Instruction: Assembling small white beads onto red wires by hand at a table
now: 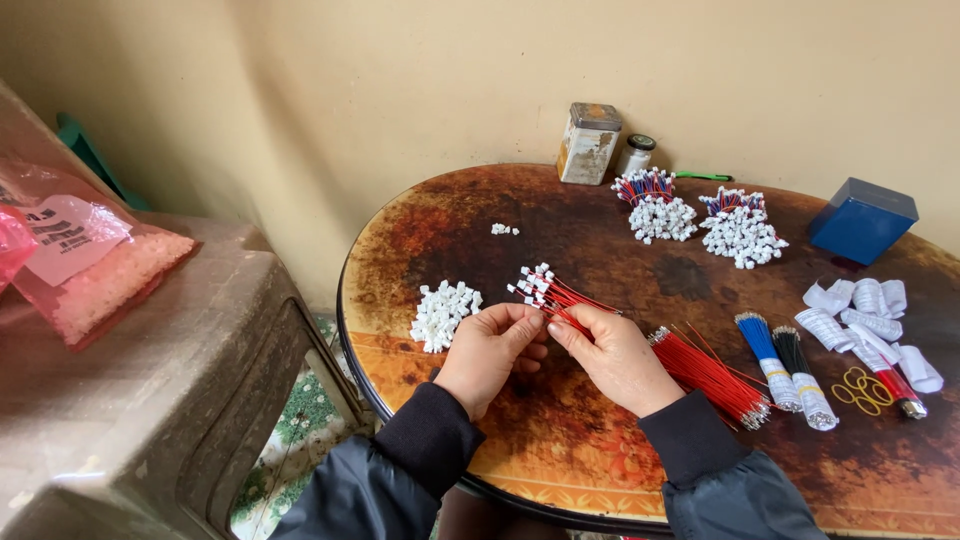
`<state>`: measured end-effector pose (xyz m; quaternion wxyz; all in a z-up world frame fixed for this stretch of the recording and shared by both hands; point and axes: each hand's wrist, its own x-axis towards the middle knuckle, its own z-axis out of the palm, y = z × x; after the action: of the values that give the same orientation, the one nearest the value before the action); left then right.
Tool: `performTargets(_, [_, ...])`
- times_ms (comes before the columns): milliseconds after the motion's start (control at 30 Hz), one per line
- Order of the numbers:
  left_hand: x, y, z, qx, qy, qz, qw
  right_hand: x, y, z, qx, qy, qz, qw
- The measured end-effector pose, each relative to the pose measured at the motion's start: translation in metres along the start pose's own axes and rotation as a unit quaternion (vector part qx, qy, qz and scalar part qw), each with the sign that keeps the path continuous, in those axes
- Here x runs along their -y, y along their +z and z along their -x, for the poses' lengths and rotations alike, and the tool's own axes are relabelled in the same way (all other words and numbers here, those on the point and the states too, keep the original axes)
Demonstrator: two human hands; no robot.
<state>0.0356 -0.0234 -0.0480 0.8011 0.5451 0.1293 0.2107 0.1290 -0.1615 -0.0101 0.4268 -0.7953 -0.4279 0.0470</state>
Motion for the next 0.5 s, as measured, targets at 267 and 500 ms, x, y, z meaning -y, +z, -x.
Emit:
performTargets(267, [-0.005,0.006,0.001,0.002,0.004,-0.01,1.0,0.016,-0.006,0.002,-0.036,-0.006,-0.105,0.994])
performTargets(500, [0.002,0.016,-0.007,0.002,-0.02,0.053,0.998,0.019,-0.012,0.004,-0.081,-0.001,-0.124,0.989])
